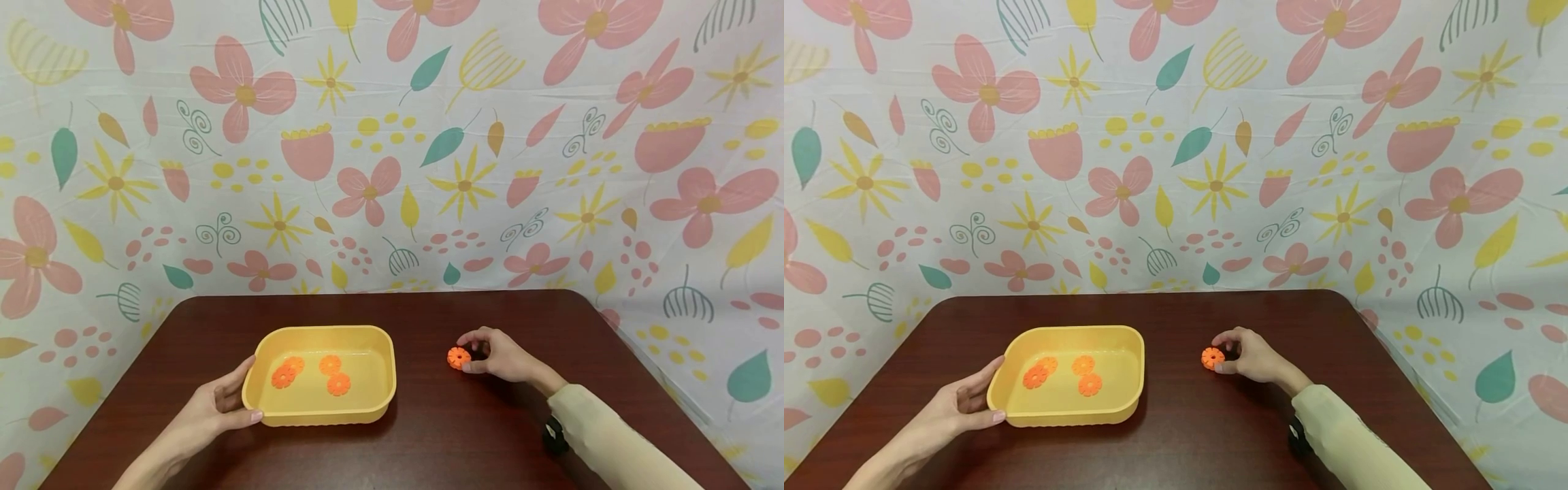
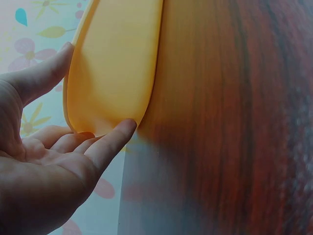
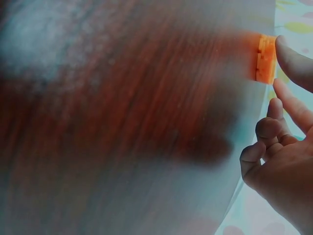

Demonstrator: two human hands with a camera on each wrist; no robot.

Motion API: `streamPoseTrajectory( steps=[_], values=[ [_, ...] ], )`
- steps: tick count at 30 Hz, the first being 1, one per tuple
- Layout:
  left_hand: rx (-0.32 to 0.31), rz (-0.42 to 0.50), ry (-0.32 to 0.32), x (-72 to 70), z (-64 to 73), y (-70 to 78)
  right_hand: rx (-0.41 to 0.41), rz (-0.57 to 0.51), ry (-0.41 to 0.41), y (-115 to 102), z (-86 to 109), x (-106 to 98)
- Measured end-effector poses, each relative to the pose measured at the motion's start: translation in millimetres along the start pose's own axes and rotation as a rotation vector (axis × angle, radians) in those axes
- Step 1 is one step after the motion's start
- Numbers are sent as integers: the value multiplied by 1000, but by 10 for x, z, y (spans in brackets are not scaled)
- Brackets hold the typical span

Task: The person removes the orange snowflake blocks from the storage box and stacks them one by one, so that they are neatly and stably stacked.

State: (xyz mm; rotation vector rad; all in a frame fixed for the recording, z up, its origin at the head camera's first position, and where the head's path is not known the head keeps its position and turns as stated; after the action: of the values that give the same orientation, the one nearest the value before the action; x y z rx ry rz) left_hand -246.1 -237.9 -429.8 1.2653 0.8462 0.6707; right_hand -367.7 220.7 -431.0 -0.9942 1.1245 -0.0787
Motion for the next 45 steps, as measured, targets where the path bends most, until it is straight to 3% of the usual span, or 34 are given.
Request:
streamPoseTrajectory(
  steps=[11, 32, 45],
  values=[
    [1, -3, -3, 4, -1, -4, -33, 19, -28, -23, 4, 30],
    [4, 11, -7, 13, -1, 2, 15, 48, -29, 94, 6, 9],
    [-4, 5, -8, 3, -5, -13, 1, 72, -25, -38, 8, -48]
  ],
)
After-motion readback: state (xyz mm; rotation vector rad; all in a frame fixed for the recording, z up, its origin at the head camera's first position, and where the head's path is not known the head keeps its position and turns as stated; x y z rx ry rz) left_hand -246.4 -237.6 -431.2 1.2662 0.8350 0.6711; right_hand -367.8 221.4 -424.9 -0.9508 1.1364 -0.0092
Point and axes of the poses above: each hand's wrist, its own z-axis away from the middle knuckle, its own x-axis out of the palm, y = z × x, the point moved 10 cm from there along -z, towards the middle knuckle, and after that the axes turned 14 degrees about -y, right-handed, at the moved point
